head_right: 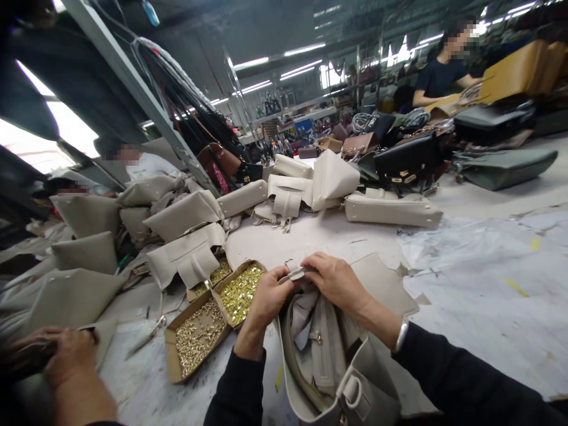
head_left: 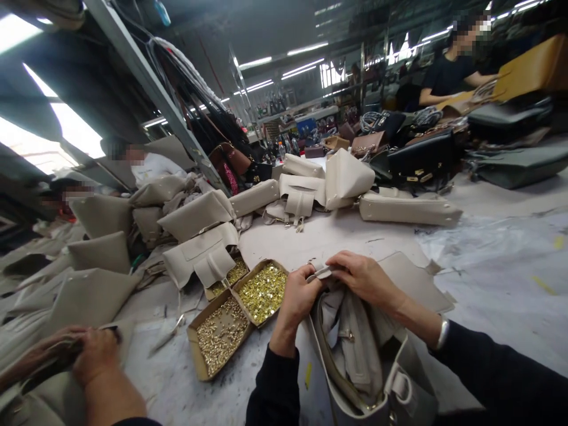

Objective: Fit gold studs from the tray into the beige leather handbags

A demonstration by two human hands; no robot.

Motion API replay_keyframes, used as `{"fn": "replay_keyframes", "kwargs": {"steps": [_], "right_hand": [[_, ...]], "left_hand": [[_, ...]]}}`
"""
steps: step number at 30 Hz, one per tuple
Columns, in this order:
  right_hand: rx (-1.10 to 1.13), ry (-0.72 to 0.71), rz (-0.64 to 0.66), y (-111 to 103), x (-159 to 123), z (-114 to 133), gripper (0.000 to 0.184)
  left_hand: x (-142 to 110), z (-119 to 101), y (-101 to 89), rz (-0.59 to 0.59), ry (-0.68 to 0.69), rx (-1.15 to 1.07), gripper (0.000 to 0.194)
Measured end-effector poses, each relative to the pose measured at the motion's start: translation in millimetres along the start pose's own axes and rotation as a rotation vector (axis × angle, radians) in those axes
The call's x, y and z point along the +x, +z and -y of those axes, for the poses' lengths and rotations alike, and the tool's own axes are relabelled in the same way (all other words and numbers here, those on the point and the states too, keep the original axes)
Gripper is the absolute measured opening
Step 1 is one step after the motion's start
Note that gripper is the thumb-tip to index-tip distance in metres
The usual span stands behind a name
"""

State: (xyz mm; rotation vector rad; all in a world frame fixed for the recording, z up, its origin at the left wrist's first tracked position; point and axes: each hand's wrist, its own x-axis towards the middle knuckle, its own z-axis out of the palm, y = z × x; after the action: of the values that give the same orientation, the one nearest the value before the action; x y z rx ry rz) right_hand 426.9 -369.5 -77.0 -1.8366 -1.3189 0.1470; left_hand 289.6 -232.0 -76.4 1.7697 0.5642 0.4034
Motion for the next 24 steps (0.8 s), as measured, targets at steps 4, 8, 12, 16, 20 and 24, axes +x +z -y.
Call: {"fn": "replay_keyframes", "kwargs": {"steps": [4, 8, 12, 16, 20, 24], "right_hand": [[-0.080, 0.097, 0.083, -1.0, 10.2, 4.7, 0.018], [-0.032, 0.181, 0.137, -4.7, 23.0, 5.7, 0.012], [0.050, 0.206, 0.230, -8.4, 35.8, -5.0, 0.006], [0.164, 0.228, 0.331, -8.6, 44.7, -18.9, 0.006], [0.325, 0.254, 0.431, -6.7, 48.2, -28.3, 0.011], [0.506, 0.262, 0.528, -6.6, 49.0, -34.1, 0.020]], "left_hand": [[4.3, 3.3, -8.0, 0.040, -0.007, 0.034, 0.032], [8.3, 4.5, -12.7, 0.089, -0.005, 0.037, 0.033], [11.2, 4.9, -13.7, 0.123, 0.011, 0.057, 0.030], [11.2, 0.0, -11.8, 0.135, 0.058, 0.139, 0.024], [10.8, -6.3, -9.8, 0.127, 0.101, 0.242, 0.019], [13.3, -8.2, -9.5, 0.151, 0.129, 0.294, 0.017]]}}
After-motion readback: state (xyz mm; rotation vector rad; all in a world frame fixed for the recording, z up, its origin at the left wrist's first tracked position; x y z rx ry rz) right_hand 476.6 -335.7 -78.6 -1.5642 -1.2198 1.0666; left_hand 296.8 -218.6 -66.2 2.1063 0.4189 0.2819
